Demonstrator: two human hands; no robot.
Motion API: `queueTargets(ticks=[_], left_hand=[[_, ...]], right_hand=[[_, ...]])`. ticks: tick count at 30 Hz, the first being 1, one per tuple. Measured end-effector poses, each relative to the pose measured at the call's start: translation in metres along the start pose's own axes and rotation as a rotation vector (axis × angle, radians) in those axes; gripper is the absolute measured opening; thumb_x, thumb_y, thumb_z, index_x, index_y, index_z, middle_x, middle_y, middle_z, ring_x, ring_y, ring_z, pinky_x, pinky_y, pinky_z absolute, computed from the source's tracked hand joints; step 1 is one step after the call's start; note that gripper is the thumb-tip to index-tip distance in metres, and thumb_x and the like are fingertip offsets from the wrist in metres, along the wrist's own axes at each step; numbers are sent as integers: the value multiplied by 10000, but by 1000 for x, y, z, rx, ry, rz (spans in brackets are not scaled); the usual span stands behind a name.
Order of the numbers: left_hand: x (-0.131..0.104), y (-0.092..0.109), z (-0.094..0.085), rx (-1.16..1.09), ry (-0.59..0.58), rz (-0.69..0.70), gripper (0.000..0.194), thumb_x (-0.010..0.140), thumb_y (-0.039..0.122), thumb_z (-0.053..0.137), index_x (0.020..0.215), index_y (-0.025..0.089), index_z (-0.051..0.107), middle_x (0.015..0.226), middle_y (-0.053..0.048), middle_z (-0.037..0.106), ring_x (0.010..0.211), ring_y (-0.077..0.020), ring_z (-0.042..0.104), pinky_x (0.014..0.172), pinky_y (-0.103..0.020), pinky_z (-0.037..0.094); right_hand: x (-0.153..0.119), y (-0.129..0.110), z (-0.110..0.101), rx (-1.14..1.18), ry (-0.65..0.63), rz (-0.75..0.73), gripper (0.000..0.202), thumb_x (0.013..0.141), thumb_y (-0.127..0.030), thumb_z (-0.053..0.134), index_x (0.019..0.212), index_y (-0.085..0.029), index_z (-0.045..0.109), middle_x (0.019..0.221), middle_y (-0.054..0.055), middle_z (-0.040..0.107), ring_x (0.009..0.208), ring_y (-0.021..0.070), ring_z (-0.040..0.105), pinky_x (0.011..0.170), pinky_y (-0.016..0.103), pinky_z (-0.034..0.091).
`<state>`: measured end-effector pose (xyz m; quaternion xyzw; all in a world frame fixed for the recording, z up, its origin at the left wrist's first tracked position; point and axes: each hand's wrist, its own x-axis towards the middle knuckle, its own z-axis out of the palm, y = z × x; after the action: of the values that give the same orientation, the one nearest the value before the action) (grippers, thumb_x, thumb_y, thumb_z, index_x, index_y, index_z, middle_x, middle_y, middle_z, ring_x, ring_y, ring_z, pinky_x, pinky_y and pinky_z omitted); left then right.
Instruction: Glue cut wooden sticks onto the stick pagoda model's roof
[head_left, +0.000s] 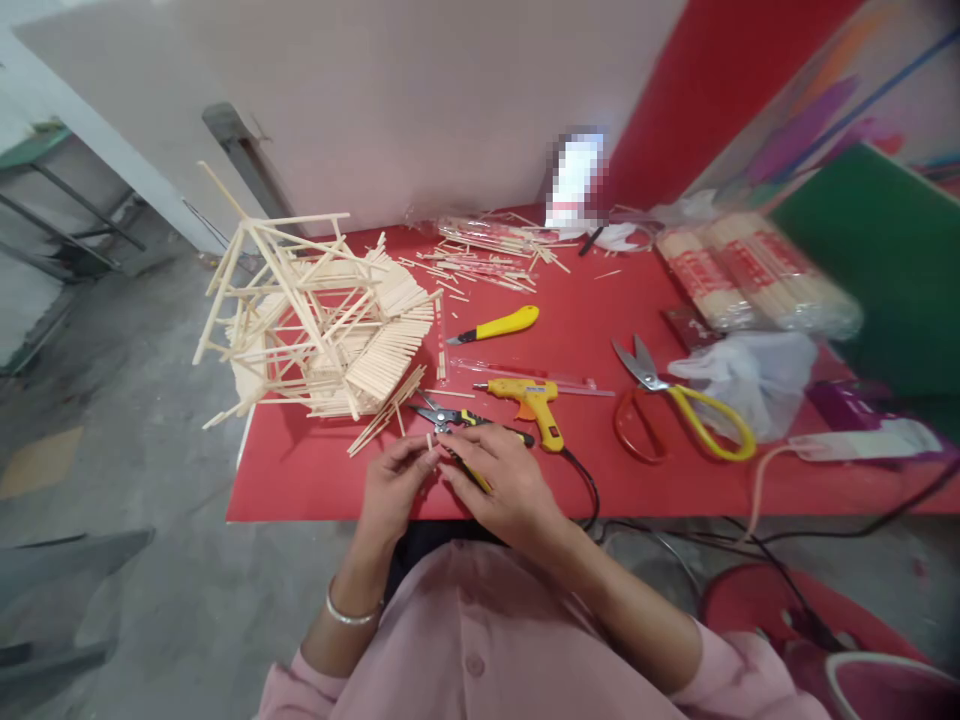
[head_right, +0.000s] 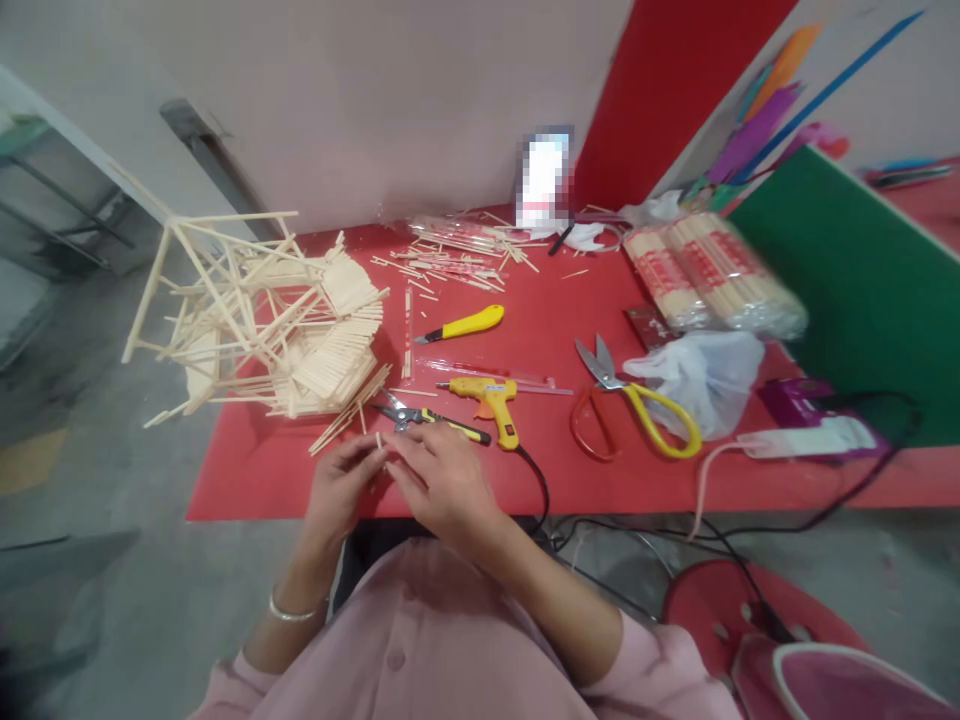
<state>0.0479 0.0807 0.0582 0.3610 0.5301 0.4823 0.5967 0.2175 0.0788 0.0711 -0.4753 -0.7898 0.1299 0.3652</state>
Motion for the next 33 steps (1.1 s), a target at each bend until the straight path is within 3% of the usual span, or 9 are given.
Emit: queueTargets(ticks=[5, 9, 12, 15, 17, 20, 24, 29, 33], left_hand=[[-4, 6, 5, 187, -105, 185, 135, 751, 304, 774, 803, 179, 779, 793, -41, 704, 766, -151, 633, 717, -255, 515], [-13, 11, 12, 406, -115, 343, 106, 818, 235, 681, 772, 196, 768, 687, -11, 634, 652, -127, 588, 624, -236, 473], [-19, 17, 17, 532, -77, 470, 134, 838, 211, 651, 820, 218, 783, 665, -7, 610, 611, -119, 570, 578, -228, 456], [-22, 23, 18, 481, -50, 461, 102, 825, 247, 686, 795, 218, 780, 694, -26, 657, 630, -131, 603, 580, -235, 483], [-23, 26, 17, 319, 10, 334, 111, 782, 304, 744, 747, 199, 756, 681, -27, 673, 592, -128, 605, 535, -229, 479], [-22, 30, 15, -38, 104, 72, 270, 670, 408, 833, 739, 174, 717, 640, -11, 665, 485, -96, 550, 419, -192, 405], [-18, 40, 14, -307, 104, -83, 365, 584, 419, 888, 740, 157, 687, 644, 5, 638, 462, -43, 471, 388, -145, 331], [-13, 47, 16, -379, 62, -105, 345, 658, 433, 848, 754, 162, 656, 491, 71, 441, 428, -36, 379, 374, -133, 264], [-16, 38, 12, -204, 121, 51, 327, 725, 457, 800, 858, 174, 701, 550, 44, 523, 457, -58, 439, 405, -160, 324]], right_hand=[[5, -3, -3, 216, 12, 48, 248, 963, -285, 538, 1134, -216, 704, 931, 65, 674, 886, 167, 616, 795, 315, 519], [11, -3, -8, 331, 52, 170, 181, 912, -344, 631, 850, -219, 746, 782, 32, 669, 786, 151, 616, 739, 288, 494], [16, -1, -10, 487, -45, 343, 264, 884, -411, 651, 735, -202, 710, 706, 16, 640, 695, 134, 584, 635, 255, 449], [20, 2, -12, 755, -76, 554, 432, 900, -530, 588, 634, -190, 598, 582, -14, 546, 550, 108, 498, 542, 243, 407], [22, 2, -16, 835, -23, 611, 545, 956, -566, 463, 552, -202, 490, 504, -28, 463, 471, 93, 427, 495, 242, 378], [25, -5, -21, 639, 27, 365, 525, 953, -509, 514, 530, -198, 511, 538, -3, 526, 515, 102, 494, 524, 245, 413], [27, -19, -16, 330, 161, -79, 50, 867, -247, 690, 895, -210, 709, 817, 34, 725, 718, 134, 646, 685, 264, 517], [32, -24, -2, 220, 313, -223, 204, 855, -116, 641, 1006, -234, 710, 826, 29, 738, 748, 146, 669, 720, 294, 545], [43, -25, -1, 167, 374, -255, 250, 835, -97, 652, 1029, -248, 701, 807, 18, 736, 712, 143, 668, 697, 303, 538]])
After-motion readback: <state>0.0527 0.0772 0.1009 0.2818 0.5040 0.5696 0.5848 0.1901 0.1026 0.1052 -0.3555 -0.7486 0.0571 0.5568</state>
